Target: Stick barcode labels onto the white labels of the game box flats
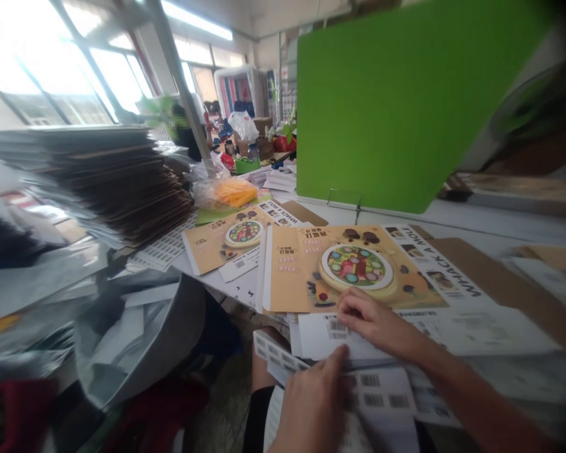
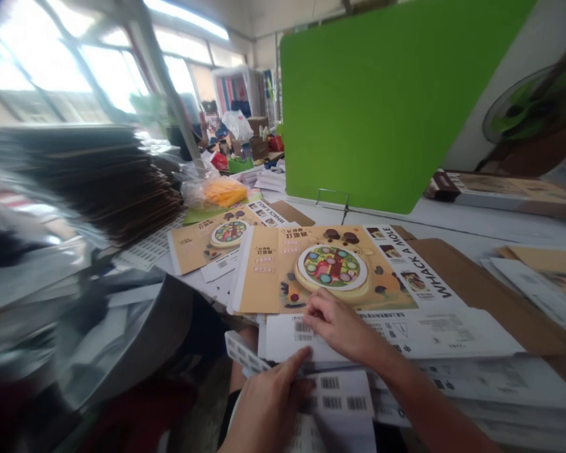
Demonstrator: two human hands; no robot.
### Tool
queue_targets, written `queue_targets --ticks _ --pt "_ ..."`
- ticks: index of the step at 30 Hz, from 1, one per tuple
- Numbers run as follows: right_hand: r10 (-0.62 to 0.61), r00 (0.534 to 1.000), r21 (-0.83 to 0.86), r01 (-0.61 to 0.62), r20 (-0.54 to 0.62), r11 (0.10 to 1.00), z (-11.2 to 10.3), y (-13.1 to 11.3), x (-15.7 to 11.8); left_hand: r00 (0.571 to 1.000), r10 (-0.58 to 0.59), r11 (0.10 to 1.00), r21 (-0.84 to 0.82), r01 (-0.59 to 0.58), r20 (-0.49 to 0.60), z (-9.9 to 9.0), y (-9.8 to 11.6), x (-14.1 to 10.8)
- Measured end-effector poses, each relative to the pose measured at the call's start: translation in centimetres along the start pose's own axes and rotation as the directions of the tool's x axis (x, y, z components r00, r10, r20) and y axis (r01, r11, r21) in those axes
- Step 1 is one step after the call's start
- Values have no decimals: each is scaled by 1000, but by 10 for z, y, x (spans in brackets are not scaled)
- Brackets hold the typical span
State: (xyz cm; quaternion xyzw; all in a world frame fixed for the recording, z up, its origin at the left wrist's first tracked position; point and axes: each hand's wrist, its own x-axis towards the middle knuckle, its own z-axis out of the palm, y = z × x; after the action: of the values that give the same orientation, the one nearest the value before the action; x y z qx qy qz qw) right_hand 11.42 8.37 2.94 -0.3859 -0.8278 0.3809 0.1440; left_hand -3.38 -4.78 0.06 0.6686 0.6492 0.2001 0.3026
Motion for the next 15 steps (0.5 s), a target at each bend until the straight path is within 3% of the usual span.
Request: queue_targets --ticks 8,15 --pt "9 997 -86 -2 71 996 1 -1 4 996 -48 999 4 48 77 -3 1 3" --pt "13 997 -130 -3 80 991 2 -2 4 997 -52 998 37 50 49 -1 -1 3"
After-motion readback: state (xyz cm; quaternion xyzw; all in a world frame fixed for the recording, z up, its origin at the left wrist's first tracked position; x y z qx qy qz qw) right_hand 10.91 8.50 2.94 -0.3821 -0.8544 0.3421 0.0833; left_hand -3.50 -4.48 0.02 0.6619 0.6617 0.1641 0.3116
